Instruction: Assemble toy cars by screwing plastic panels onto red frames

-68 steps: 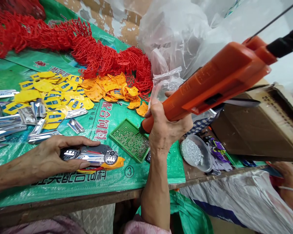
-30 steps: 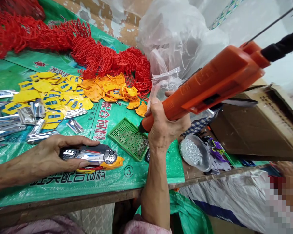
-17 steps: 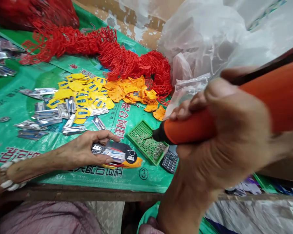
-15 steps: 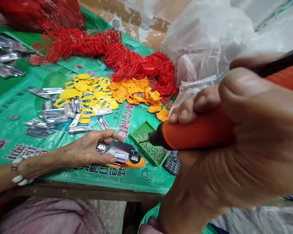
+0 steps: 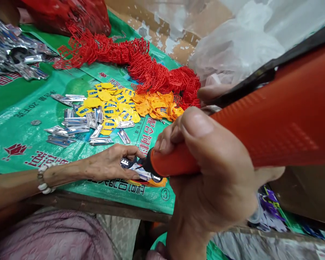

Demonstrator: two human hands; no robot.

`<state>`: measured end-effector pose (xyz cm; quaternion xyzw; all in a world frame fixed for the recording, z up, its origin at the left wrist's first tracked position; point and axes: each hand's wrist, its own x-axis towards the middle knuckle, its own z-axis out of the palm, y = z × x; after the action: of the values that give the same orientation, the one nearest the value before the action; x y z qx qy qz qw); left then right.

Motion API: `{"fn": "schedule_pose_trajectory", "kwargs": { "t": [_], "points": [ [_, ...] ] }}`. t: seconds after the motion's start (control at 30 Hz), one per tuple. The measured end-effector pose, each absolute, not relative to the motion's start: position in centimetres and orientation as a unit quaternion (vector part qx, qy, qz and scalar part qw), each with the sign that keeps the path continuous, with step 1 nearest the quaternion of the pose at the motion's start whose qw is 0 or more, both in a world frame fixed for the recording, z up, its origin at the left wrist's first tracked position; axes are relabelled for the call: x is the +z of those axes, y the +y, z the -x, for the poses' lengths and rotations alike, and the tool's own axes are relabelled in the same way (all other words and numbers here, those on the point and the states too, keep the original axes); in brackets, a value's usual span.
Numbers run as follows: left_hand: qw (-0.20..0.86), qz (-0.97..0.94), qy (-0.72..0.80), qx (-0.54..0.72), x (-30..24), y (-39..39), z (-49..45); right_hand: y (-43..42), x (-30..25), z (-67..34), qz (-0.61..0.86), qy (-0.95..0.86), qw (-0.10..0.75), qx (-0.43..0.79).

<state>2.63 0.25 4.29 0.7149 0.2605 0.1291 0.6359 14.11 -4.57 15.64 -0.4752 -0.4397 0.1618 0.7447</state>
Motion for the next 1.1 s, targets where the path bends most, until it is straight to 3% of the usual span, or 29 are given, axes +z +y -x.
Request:
{"fn": "schedule_pose_trajectory", "kwargs": {
  "t": [0.4, 0.57, 0.67, 1.1],
  "points": [
    [0.622, -0.728, 0.247, 0.150, 4.0, 0.3, -2.4, -4.8, 16.1, -13.9, 0.506, -0.417, 0.741, 0.143],
    [0.694, -0.684, 0.178, 0.133, 4.0, 0.3, -2.2, -5.1, 16.2, -13.8, 0.511, -0.392, 0.743, 0.182],
    [0.673, -0.705, 0.180, 0.133, 4.0, 0.3, -2.2, -4.9, 16.1, -13.8, 0.518, -0.388, 0.742, 0.176],
    [0.665, -0.715, 0.175, 0.125, 4.0, 0.3, -2.1, -5.4, 15.3, -16.1, 0.468, -0.496, 0.700, 0.213]
  ]
}}
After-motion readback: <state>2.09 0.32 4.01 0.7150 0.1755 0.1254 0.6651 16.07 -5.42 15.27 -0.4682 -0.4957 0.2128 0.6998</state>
